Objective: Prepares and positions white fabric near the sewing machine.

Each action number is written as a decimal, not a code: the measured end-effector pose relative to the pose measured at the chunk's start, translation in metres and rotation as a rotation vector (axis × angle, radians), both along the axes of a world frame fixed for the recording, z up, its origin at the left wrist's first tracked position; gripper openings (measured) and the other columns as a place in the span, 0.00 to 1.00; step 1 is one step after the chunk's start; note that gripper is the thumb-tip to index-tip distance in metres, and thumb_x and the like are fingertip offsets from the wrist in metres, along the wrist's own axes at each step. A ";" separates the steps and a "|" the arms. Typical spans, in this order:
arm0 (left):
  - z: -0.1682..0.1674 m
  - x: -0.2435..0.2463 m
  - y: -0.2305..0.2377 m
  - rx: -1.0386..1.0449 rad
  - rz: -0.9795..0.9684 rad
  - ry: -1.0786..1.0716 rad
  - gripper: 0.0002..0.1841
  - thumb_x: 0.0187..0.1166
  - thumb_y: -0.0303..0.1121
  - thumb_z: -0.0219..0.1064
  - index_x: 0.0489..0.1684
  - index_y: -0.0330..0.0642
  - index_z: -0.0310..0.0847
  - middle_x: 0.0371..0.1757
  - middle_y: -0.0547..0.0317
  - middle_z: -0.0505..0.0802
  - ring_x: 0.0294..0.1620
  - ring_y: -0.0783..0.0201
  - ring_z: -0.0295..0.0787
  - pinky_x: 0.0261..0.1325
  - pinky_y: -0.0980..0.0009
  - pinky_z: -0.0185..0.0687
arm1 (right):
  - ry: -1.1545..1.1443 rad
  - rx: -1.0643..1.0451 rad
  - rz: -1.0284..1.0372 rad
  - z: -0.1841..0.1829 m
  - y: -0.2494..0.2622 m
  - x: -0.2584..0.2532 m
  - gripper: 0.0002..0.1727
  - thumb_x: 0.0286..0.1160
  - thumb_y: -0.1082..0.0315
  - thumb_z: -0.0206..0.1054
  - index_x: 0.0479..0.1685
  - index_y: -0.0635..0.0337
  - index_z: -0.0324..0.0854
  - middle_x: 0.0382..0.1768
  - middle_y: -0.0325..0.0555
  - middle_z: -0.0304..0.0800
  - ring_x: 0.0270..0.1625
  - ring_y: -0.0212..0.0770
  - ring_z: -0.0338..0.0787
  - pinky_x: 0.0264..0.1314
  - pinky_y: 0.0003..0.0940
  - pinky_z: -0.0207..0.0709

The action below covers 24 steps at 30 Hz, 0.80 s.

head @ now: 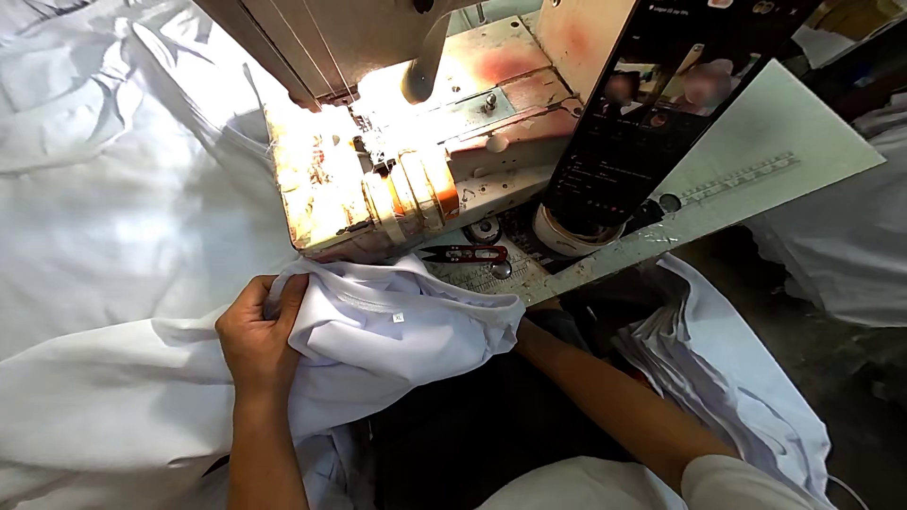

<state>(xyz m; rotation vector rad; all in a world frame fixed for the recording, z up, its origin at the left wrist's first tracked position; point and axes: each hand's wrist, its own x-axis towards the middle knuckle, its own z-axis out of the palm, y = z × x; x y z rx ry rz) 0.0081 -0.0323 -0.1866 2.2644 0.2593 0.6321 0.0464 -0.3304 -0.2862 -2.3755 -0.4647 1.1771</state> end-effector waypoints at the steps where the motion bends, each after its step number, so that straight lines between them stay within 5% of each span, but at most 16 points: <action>1: 0.000 0.000 0.000 0.005 0.001 -0.001 0.15 0.82 0.40 0.66 0.36 0.32 0.81 0.26 0.74 0.80 0.28 0.95 0.71 0.35 0.93 0.66 | -0.079 0.015 -0.005 -0.009 -0.005 -0.006 0.27 0.89 0.60 0.56 0.77 0.73 0.74 0.76 0.70 0.77 0.82 0.65 0.73 0.85 0.60 0.59; 4: 0.000 0.001 0.000 -0.004 -0.008 -0.023 0.15 0.82 0.39 0.67 0.34 0.33 0.81 0.24 0.75 0.79 0.27 0.96 0.70 0.34 0.94 0.66 | -0.031 0.146 0.070 0.021 -0.020 0.000 0.26 0.82 0.64 0.66 0.69 0.80 0.77 0.69 0.76 0.81 0.76 0.69 0.77 0.80 0.63 0.62; 8: 0.001 0.004 0.001 -0.040 -0.009 -0.009 0.13 0.82 0.38 0.67 0.35 0.35 0.82 0.25 0.76 0.80 0.27 0.95 0.72 0.34 0.94 0.67 | 0.007 0.802 -0.053 0.030 -0.048 -0.022 0.26 0.69 0.66 0.77 0.63 0.74 0.81 0.58 0.53 0.91 0.65 0.31 0.87 0.73 0.29 0.77; 10: 0.003 0.006 -0.001 -0.047 -0.008 0.005 0.13 0.82 0.37 0.66 0.35 0.34 0.82 0.25 0.76 0.81 0.28 0.95 0.73 0.36 0.93 0.69 | 0.089 1.054 -0.124 0.030 -0.054 -0.035 0.31 0.68 0.62 0.79 0.68 0.71 0.78 0.62 0.39 0.90 0.67 0.20 0.84 0.74 0.22 0.77; 13: 0.006 0.007 -0.003 -0.071 -0.040 0.007 0.13 0.82 0.35 0.66 0.36 0.31 0.83 0.28 0.72 0.85 0.31 0.94 0.77 0.39 0.92 0.73 | 0.020 1.189 -0.398 0.038 -0.040 -0.051 0.28 0.70 0.57 0.78 0.65 0.66 0.80 0.57 0.32 0.93 0.62 0.21 0.88 0.70 0.26 0.83; 16: 0.025 -0.002 0.006 -0.058 -0.163 0.147 0.14 0.83 0.35 0.62 0.42 0.30 0.83 0.31 0.68 0.88 0.33 0.90 0.80 0.42 0.88 0.77 | -0.168 1.107 -0.687 0.052 -0.021 -0.062 0.14 0.74 0.66 0.73 0.52 0.67 0.86 0.43 0.36 0.96 0.47 0.23 0.93 0.56 0.25 0.88; 21: 0.135 -0.030 0.049 0.369 -0.528 0.216 0.20 0.86 0.47 0.61 0.48 0.37 0.86 0.41 0.62 0.94 0.41 0.87 0.86 0.49 0.84 0.82 | -0.415 1.128 -0.490 0.084 -0.047 -0.060 0.09 0.79 0.67 0.68 0.43 0.64 0.90 0.35 0.35 0.95 0.39 0.17 0.91 0.46 0.18 0.86; 24: 0.240 -0.050 0.061 0.553 -0.614 0.043 0.16 0.87 0.39 0.61 0.49 0.32 0.85 0.42 0.57 0.94 0.46 0.84 0.87 0.53 0.83 0.83 | -0.668 1.189 -0.209 0.129 -0.076 -0.044 0.10 0.83 0.66 0.64 0.47 0.61 0.90 0.38 0.34 0.95 0.42 0.15 0.88 0.48 0.14 0.83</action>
